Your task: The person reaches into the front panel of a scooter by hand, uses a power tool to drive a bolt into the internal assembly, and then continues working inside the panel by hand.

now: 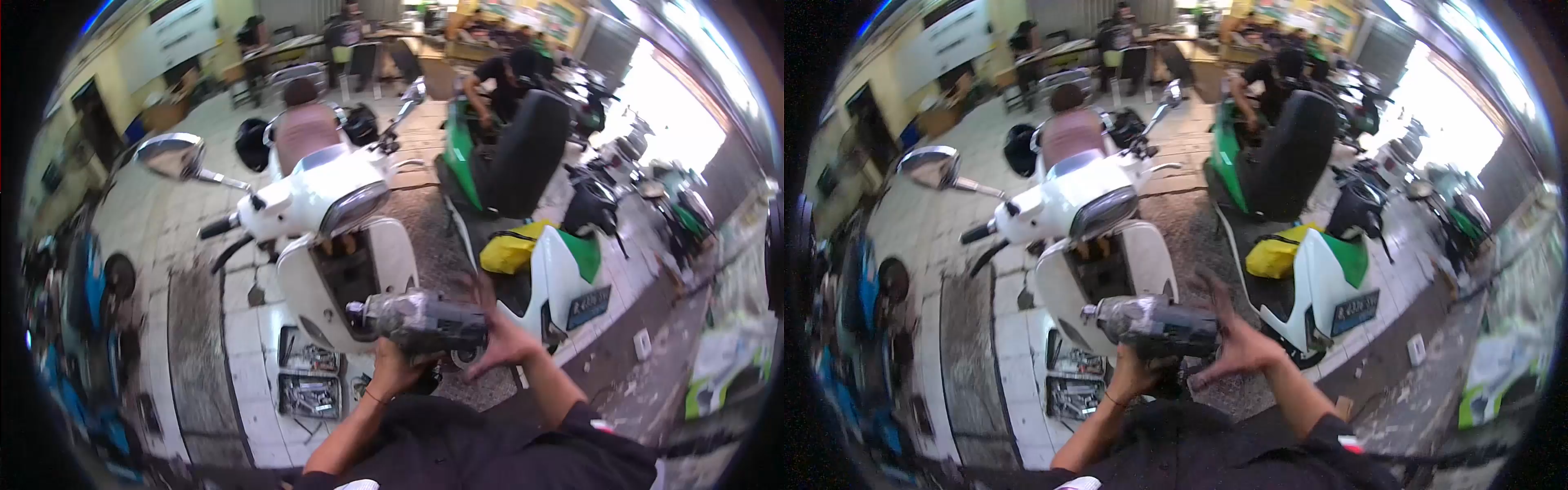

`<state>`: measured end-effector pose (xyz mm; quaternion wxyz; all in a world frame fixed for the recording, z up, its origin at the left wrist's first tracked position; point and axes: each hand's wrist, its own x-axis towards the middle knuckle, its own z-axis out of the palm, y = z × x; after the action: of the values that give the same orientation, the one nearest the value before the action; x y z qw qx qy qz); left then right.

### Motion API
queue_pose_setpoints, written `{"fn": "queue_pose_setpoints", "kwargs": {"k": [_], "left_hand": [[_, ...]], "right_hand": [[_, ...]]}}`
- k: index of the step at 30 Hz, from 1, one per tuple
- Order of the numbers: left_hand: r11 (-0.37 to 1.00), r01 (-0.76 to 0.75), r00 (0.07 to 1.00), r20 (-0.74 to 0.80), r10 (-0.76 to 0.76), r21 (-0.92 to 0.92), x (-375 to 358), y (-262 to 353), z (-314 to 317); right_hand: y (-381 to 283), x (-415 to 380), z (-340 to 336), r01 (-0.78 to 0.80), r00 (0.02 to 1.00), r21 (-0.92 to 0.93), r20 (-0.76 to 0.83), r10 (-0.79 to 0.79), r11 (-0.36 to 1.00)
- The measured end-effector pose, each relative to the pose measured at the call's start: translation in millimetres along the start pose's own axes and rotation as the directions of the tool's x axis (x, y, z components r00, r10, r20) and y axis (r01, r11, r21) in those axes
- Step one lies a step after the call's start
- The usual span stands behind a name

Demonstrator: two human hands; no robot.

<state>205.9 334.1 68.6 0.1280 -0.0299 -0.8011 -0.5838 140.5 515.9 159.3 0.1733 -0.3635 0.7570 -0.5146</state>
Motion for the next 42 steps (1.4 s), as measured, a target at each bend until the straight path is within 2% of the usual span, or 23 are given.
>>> {"fn": "queue_pose_setpoints", "kwargs": {"k": [1, 3, 5, 6, 7, 9, 10, 13, 15, 16, 18, 19, 21, 22, 24, 28, 31, 34, 35, 37, 39, 41, 42], "left_hand": [[0.999, 0.035, 0.998, -0.049, -0.034, 0.013, 0, 4, 8], [0.991, -0.023, 0.992, 0.126, 0.007, 0.131, -2, 8, 23], [0.975, -0.037, 0.997, 0.069, 0.022, 0.219, -1, 35, 36], [0.929, -0.139, 0.977, 0.2, 0.073, 0.343, 0, 45, 40], [0.866, -0.258, 0.933, 0.344, 0.108, 0.429, -2, 54, 42], [0.881, -0.123, 0.92, 0.385, -0.071, 0.456, 1, 74, 35], [0.88, -0.012, 0.878, 0.427, -0.218, 0.475, 1, 79, 32], [0.955, 0.178, 0.954, 0.195, -0.227, 0.238, -11, 44, 7], [0.817, 0.543, 0.833, 0.002, -0.554, -0.193, -29, 8, -9], [0.466, 0.537, 0.668, 0.017, -0.744, -0.703, -38, 2, -11], [0.193, 0.106, 0.607, -0.09, -0.79, -0.975, -65, -61, -4], [0.03, -0.127, 0.581, -0.098, -0.808, -0.992, -81, -94, 3], [0.032, -0.298, 0.418, -0.161, -0.894, -0.954, -79, -91, 8], [0.028, -0.343, 0.425, -0.181, -0.887, -0.939, -78, -92, 7], [-0.027, -0.415, 0.507, -0.206, -0.837, -0.909, -72, -90, 5], [-0.165, -0.489, 0.582, -0.18, -0.793, -0.857, -65, -64, -2], [-0.241, -0.515, 0.622, -0.165, -0.765, -0.822, -71, -57, -5], [0.192, -0.312, 0.407, -0.313, -0.858, -0.93, -79, -36, -8], [0.165, -0.285, 0.338, -0.26, -0.905, -0.944, -83, -39, -7], [0.092, -0.303, 0.396, -0.213, -0.893, -0.949, -98, -57, 8], [0.06, -0.354, 0.344, -0.19, -0.92, -0.933, -111, -80, 13], [0.013, -0.378, 0.298, -0.134, -0.945, -0.926, -127, -96, 16], [-0.046, -0.408, 0.307, -0.09, -0.948, -0.912, -139, -101, 15]], "right_hand": [[45, -24, 2, -0.041, 0.986, -0.06, 0.161, 0.05, 0.997], [86, -53, 32, 0.004, 0.975, -0.174, 0.219, 0.035, 0.985], [127, -79, 61, -0.251, 0.968, 0.078, 0.039, 0.249, 0.965], [137, -90, 69, -0.325, 0.944, 0.183, 0.0, 0.331, 0.928], [138, -99, 61, -0.375, 0.908, 0.564, 0.062, 0.414, 0.736], [149, -112, 51, -0.369, 0.875, 0.83, 0.158, 0.458, 0.418], [166, -124, 56, -0.102, 0.94, 0.894, -0.057, 0.336, 0.436], [229, -147, 44, 0.077, 0.962, 0.564, -0.26, 0.088, 0.822], [160, -149, 10, -0.166, 0.961, 0.077, -0.212, 0.179, 0.983], [151, -148, 9, -0.162, 0.967, 0.09, -0.182, 0.176, 0.983], [156, -152, 7, -0.147, 0.94, 0.418, -0.223, 0.258, 0.897], [168, -154, 6, -0.147, 0.932, 0.514, -0.214, 0.292, 0.845], [212, -184, -3, -0.185, 0.98, 0.041, -0.064, 0.188, 0.982], [216, -197, -6, -0.17, 0.985, -0.128, 0.01, 0.172, 0.977], [173, -173, 6, -0.101, 0.99, -0.186, 0.074, 0.117, 0.977], [118, -125, 53, -0.254, 0.967, 0.149, 0.019, 0.254, 0.956], [60, -101, 71, -0.214, 0.97, 0.499, 0.008, 0.243, 0.84], [89, -117, 82, -0.308, 0.951, 0.241, 0.08, 0.298, 0.92], [116, -127, 89, -0.303, 0.952, 0.241, 0.124, 0.28, 0.922], [151, -138, 97, -0.41, 0.912, 0.337, 0.158, 0.379, 0.847], [119, -126, 101, -0.346, 0.937, 0.271, 0.15, 0.316, 0.898], [103, -122, 109, 0.057, 0.992, -0.113, 0.118, -0.043, 0.992], [111, -122, 113, 0.049, 0.991, -0.115, 0.127, -0.034, 0.992]]}}
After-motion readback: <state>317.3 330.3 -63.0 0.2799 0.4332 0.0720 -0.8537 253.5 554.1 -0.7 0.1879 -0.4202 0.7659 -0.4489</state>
